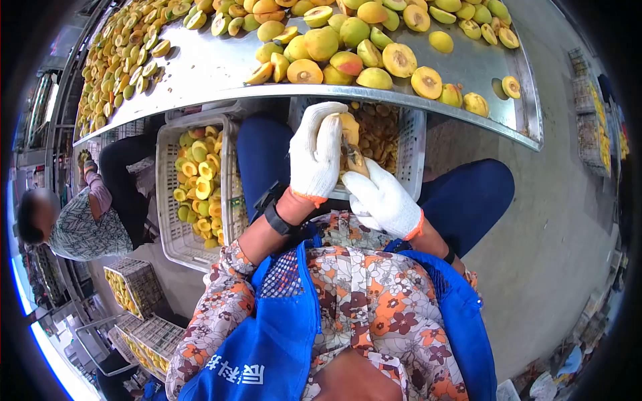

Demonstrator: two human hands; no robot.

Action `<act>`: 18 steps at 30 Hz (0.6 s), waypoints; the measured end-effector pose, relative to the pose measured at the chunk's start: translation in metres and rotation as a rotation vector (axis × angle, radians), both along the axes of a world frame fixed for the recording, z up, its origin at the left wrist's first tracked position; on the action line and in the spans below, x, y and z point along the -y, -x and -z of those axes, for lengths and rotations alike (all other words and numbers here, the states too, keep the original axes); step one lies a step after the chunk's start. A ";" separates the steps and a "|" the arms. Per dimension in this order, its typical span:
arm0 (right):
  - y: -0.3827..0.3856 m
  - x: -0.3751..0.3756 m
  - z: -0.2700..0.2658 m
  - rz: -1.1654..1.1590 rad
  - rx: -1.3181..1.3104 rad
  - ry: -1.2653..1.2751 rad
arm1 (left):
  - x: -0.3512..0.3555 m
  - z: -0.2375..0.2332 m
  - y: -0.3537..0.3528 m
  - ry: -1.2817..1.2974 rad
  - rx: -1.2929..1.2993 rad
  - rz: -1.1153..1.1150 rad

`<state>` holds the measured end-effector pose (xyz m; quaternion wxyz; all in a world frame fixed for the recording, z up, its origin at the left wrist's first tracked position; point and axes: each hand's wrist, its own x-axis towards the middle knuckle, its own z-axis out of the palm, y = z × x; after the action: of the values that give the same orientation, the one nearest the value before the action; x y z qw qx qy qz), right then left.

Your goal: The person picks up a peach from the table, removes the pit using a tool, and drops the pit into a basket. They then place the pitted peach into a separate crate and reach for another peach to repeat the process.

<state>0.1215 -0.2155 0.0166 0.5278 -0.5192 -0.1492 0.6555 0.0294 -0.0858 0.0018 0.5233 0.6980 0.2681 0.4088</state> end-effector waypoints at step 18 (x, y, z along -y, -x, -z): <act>-0.001 0.004 0.017 -0.050 -0.006 -0.024 | -0.008 0.016 0.001 -0.069 -0.134 0.029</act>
<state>0.1226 -0.2196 -0.0008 0.5178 -0.5068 -0.1686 0.6683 0.0279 -0.0774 -0.0143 0.4857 0.7451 0.2780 0.3628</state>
